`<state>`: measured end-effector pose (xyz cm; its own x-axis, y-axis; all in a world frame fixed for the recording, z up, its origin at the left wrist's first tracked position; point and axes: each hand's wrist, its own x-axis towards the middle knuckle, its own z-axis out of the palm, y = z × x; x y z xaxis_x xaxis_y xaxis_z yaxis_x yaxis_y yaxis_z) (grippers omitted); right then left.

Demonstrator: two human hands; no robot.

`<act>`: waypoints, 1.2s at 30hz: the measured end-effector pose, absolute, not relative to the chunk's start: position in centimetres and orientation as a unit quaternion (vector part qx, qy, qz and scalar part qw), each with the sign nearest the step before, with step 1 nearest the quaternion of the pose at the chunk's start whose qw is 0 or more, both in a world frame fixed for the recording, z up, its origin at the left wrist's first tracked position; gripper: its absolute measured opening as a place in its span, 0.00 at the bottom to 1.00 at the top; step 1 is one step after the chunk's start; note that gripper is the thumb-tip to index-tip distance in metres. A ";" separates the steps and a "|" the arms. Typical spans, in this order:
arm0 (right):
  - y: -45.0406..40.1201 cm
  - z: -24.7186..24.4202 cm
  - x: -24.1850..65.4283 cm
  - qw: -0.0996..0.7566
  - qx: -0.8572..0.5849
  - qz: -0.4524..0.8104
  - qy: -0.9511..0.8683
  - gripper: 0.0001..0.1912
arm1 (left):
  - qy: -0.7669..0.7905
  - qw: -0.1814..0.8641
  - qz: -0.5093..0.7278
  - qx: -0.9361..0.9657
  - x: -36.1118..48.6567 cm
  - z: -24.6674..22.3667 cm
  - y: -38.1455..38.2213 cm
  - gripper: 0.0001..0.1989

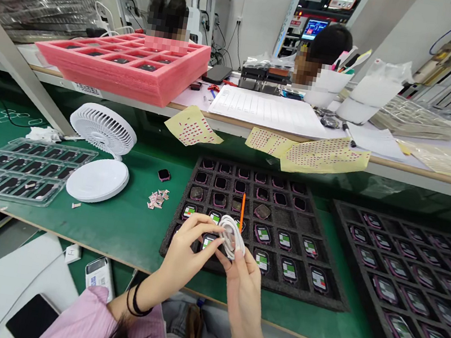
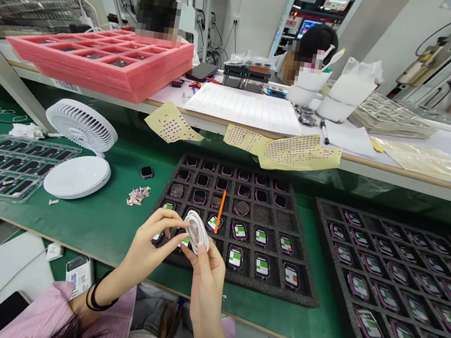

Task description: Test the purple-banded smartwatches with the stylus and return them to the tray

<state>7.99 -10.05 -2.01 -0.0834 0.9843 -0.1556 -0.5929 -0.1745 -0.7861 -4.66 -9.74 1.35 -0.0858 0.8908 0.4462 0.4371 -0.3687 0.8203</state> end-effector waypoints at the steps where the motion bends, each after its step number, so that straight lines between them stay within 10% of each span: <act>1: -10.0 -2.0 8.0 0.577 -0.355 0.683 -0.273 0.13 | 0.519 0.234 0.525 0.632 -4.7 1.4 -9.6 0.06; 36: -10.0 -2.4 8.3 0.603 -0.390 0.626 -0.302 0.13 | 0.459 0.392 0.376 0.704 -6.1 1.3 -7.5 0.04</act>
<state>8.29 -9.97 -2.42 0.0330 0.9917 -0.1239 -0.5198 -0.0889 -0.8497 -6.06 -7.48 1.30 0.2970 0.9397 0.1695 0.3510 -0.2725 0.8958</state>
